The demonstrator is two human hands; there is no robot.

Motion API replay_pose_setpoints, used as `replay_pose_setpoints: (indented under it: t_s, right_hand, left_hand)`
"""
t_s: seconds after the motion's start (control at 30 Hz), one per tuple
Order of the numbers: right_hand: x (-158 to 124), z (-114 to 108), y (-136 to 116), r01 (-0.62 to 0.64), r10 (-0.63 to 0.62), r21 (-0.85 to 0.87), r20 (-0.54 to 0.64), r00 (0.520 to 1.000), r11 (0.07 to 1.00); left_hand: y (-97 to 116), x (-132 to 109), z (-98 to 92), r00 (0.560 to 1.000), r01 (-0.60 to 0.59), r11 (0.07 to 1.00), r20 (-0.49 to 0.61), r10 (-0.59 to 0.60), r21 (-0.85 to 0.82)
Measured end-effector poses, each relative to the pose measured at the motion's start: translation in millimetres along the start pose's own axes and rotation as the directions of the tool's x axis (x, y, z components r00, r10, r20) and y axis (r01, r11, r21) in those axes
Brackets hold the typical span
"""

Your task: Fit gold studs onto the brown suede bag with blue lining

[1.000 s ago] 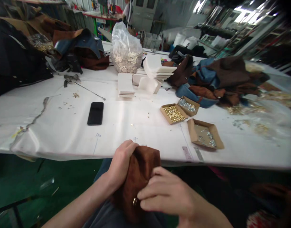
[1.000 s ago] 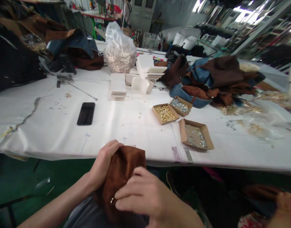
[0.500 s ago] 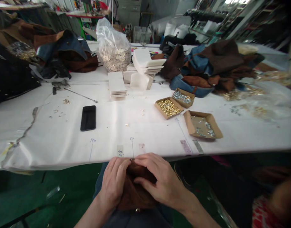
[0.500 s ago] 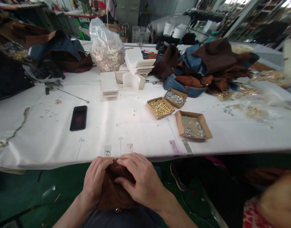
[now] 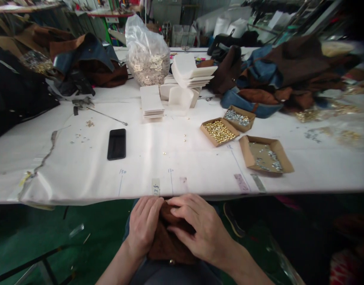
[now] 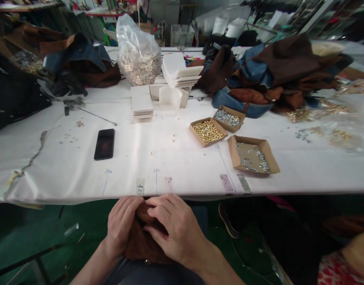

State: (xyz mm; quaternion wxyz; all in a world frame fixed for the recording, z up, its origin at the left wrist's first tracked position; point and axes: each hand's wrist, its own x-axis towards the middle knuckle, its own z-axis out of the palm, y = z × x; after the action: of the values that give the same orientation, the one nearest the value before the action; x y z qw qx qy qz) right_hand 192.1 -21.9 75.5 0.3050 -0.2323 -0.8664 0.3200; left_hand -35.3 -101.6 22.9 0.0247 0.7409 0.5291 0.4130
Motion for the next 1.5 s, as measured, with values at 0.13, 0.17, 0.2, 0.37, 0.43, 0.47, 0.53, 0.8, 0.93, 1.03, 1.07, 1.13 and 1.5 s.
replay_pose_setpoints:
  t_s: [0.13,0.17,0.2,0.37,0.43,0.47,0.53,0.8,0.93,1.03,1.07,1.13,1.5]
  right_hand:
    - [3,-4,-1,-0.035,0.033,0.052,0.034,0.999,0.998]
    - [3,-7,-2,-0.045,0.042,0.079,0.039,0.998,0.996]
    - [3,-10,-3,-0.056,0.051,0.119,0.050,0.997,0.991]
    - [-9,-37,-1,-0.235,0.232,0.398,0.055,0.971,0.887]
    - [-19,-49,2,-0.310,0.326,0.374,0.020,0.945,0.874]
    - [-24,-54,2,-0.323,0.335,0.333,0.022,0.942,0.886]
    - [-33,-62,3,-0.291,0.284,0.249,0.064,0.957,0.924]
    - [-39,-60,-2,-0.092,0.093,0.102,-0.008,0.996,0.991]
    - [-46,-48,-9,-0.050,0.046,-0.017,-0.187,0.981,0.999]
    - [-56,-39,-13,-0.047,0.023,-0.074,-0.287,0.958,0.996]
    - [-59,-36,-14,-0.043,0.014,-0.089,-0.312,0.950,0.995]
    - [-64,-33,-15,-0.029,-0.014,-0.119,-0.345,0.939,0.992]
    - [-64,-35,-19,-0.023,-0.026,-0.145,-0.326,0.945,0.989]
  left_hand:
    - [1,2,-1.9,0.999,-0.021,0.999,0.028,0.022,-0.048]
    - [1,3,-2.8,0.998,-0.036,0.998,0.040,0.038,-0.053]
    - [0,4,-4.1,0.997,-0.058,0.997,0.049,0.061,-0.053]
    - [1,17,-20.5,0.991,-0.135,0.991,0.011,0.135,-0.002]
    - [3,23,-30.2,0.988,-0.155,0.988,-0.006,0.155,0.027]
    - [4,24,-34.7,0.987,-0.163,0.986,-0.008,0.163,0.042]
    - [6,24,-41.3,0.986,-0.166,0.984,0.004,0.166,0.067]
    - [16,3,-45.7,0.990,-0.142,0.985,0.041,0.138,0.098]
    - [23,4,-49.1,0.986,-0.159,0.985,0.052,0.156,0.058]
    - [27,6,-51.8,0.979,-0.203,0.979,0.029,0.203,0.028]
    - [28,7,-52.7,0.976,-0.219,0.976,0.024,0.218,0.022]
    - [29,6,-54.5,0.970,-0.239,0.971,0.040,0.238,0.014]
    - [35,1,-46.9,0.987,-0.157,0.986,-0.034,0.155,-0.050]
